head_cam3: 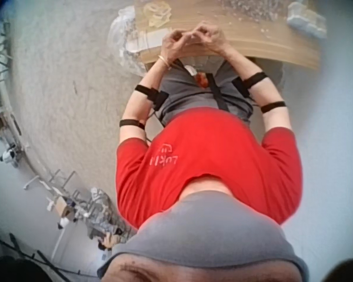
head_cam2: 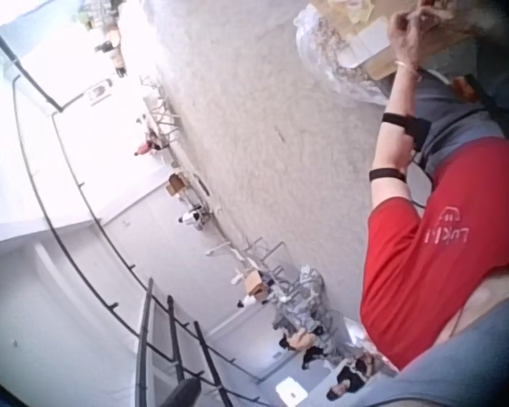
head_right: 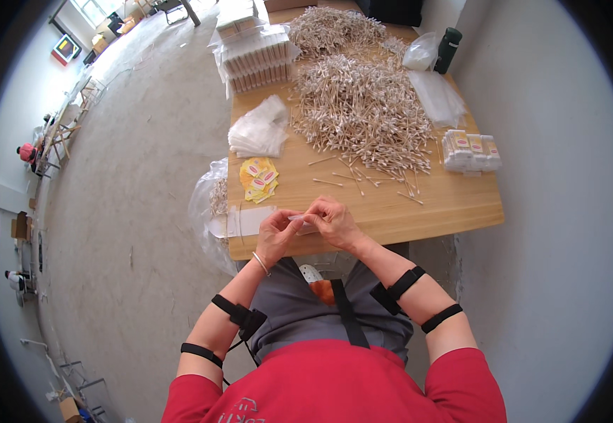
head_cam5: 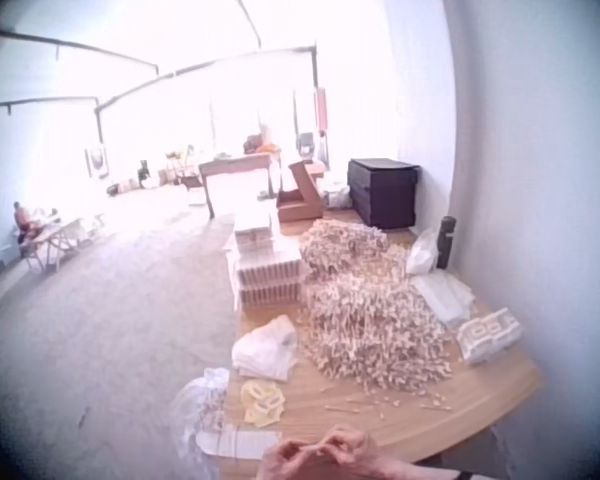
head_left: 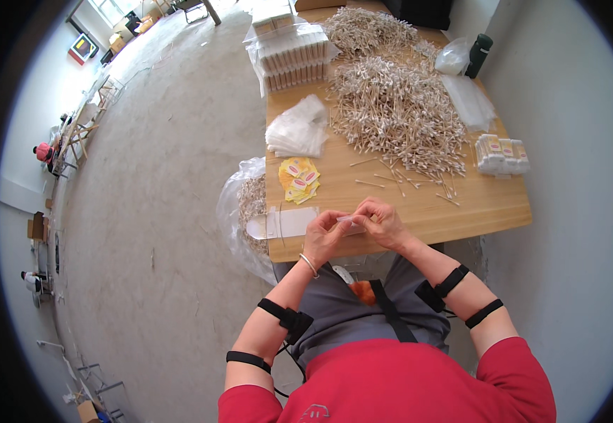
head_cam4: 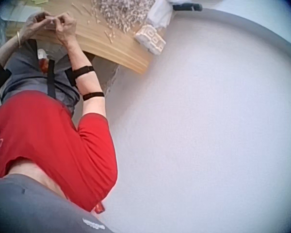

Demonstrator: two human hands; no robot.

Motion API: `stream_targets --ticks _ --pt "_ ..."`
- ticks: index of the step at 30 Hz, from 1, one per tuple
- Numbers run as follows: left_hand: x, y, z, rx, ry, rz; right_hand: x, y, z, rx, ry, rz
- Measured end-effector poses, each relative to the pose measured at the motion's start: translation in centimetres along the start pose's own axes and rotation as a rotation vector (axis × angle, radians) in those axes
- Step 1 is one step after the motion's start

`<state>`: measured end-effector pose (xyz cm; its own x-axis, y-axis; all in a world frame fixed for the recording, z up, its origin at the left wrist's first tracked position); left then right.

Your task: Counting and placing cotton swabs into plastic bags for packaging.

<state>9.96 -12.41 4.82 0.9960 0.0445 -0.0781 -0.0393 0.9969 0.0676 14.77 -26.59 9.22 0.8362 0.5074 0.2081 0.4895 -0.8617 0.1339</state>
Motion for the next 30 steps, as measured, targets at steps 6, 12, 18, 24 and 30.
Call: stream_targets --ticks 6,12,18,24,30 --pt "-0.6 -0.8 -0.7 -0.025 0.073 0.003 -0.4 -0.1 2.0 0.099 -0.134 -0.046" --pt "-0.7 -1.0 -1.0 -0.151 0.079 -0.047 -0.8 -1.1 4.0 0.351 -0.344 -0.092" --pt "-1.0 -1.0 -0.6 0.045 0.002 -0.025 -1.0 -0.6 4.6 0.479 -0.404 -0.096" --pt "-1.2 -0.1 -0.1 0.115 -0.106 0.031 -1.3 0.3 2.7 0.314 -0.194 -0.123" --pt "-1.5 0.1 1.5 0.36 -0.253 0.107 -1.6 0.4 1.6 0.113 -0.084 -0.096"
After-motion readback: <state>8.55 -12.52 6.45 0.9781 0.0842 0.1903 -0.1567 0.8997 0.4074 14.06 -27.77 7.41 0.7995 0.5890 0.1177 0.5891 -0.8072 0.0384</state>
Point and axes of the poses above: each hand's wrist, its own x-axis towards the middle knuckle, its own y-axis out of the back of the hand, z = x × y, the point moved 7 cm from there along x, towards the middle knuckle, and after that the axes turned 10 degrees about x, right-handed, at the moved point
